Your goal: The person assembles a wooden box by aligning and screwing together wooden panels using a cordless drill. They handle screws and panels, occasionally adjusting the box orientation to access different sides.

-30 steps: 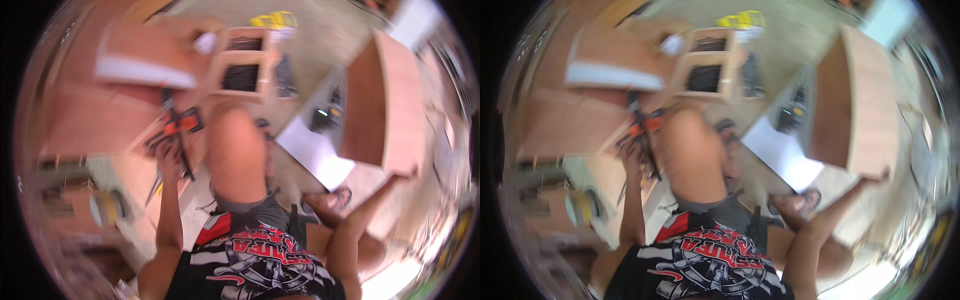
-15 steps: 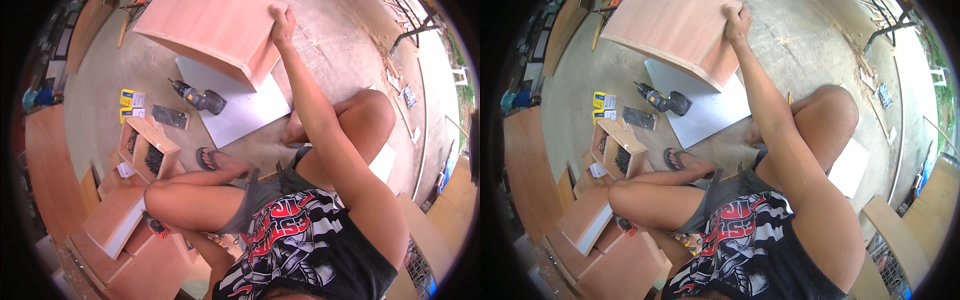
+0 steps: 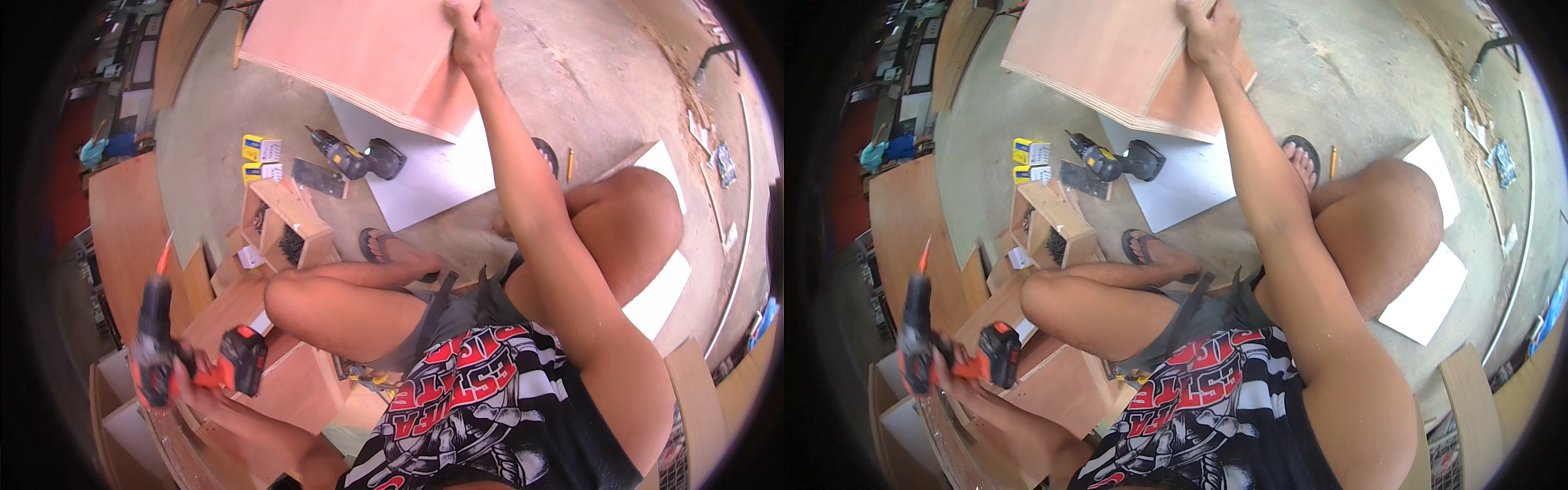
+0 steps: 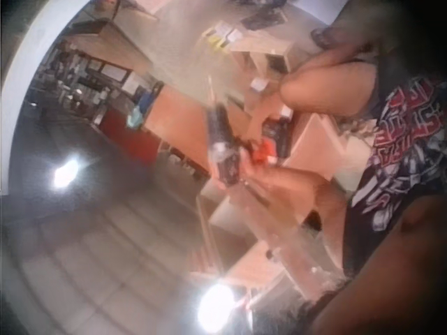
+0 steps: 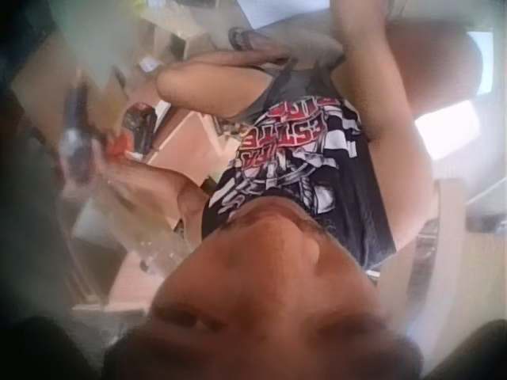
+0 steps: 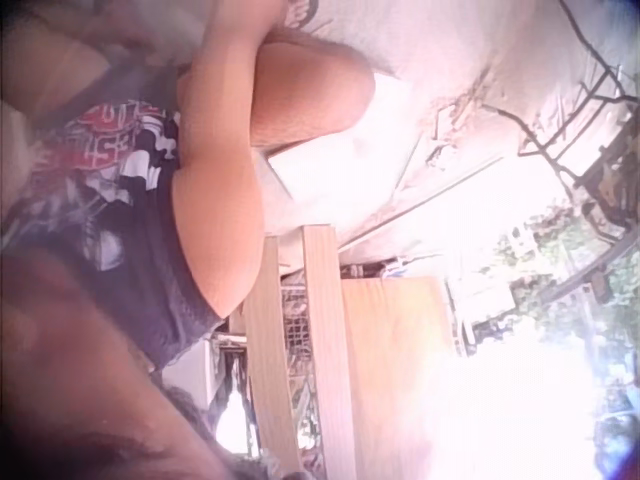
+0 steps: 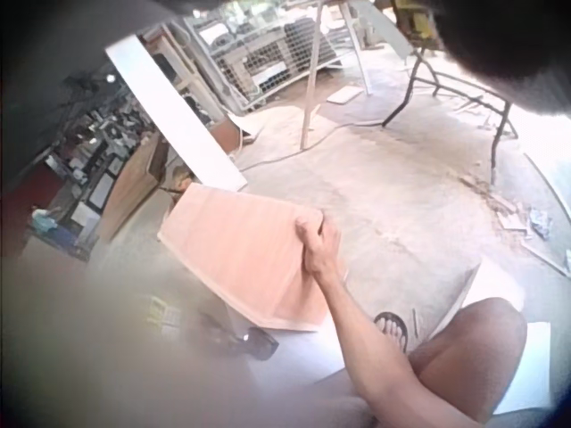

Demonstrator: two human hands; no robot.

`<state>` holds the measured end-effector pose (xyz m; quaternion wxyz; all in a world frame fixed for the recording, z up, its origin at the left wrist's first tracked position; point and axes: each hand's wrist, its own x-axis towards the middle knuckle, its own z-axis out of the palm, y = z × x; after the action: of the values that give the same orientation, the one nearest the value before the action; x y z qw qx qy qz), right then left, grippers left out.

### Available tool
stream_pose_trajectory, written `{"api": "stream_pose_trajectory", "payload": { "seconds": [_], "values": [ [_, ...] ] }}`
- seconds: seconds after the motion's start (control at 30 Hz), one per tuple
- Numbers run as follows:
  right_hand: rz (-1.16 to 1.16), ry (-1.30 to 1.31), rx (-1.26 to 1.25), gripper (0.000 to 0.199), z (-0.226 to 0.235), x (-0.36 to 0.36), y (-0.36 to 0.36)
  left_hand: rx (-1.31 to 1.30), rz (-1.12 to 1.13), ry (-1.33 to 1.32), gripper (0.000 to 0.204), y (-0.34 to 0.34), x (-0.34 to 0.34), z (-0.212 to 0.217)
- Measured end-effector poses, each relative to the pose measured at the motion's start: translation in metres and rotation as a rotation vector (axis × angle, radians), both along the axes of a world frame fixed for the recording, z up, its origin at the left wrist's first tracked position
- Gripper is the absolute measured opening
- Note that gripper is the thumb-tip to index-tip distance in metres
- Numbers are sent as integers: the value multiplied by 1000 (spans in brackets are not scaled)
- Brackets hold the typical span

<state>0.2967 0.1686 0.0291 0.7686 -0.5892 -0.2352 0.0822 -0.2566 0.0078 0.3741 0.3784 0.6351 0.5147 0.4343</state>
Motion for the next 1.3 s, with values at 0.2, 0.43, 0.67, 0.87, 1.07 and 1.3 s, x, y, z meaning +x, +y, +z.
{"api": "stream_pose_trajectory", "payload": {
  "seconds": [0.2,0.43,0.67,0.87,1.07,1.3],
  "values": [
    [42,5,-9,46,-12,7,11,-186,-310,499,31,105,220,10],
    [81,84,53,36,-6,-1,8,-268,-551,842,24,156,330,-17],
    [99,121,102,32,-3,-3,7,-250,-635,871,32,177,357,-25],
    [76,114,137,31,0,-4,8,-302,-623,967,35,185,365,-26],
    [86,62,91,32,-15,2,11,-303,-626,935,34,185,368,-26],
    [89,33,70,33,-2,-2,5,-350,-588,963,35,185,369,-24]
  ]
}}
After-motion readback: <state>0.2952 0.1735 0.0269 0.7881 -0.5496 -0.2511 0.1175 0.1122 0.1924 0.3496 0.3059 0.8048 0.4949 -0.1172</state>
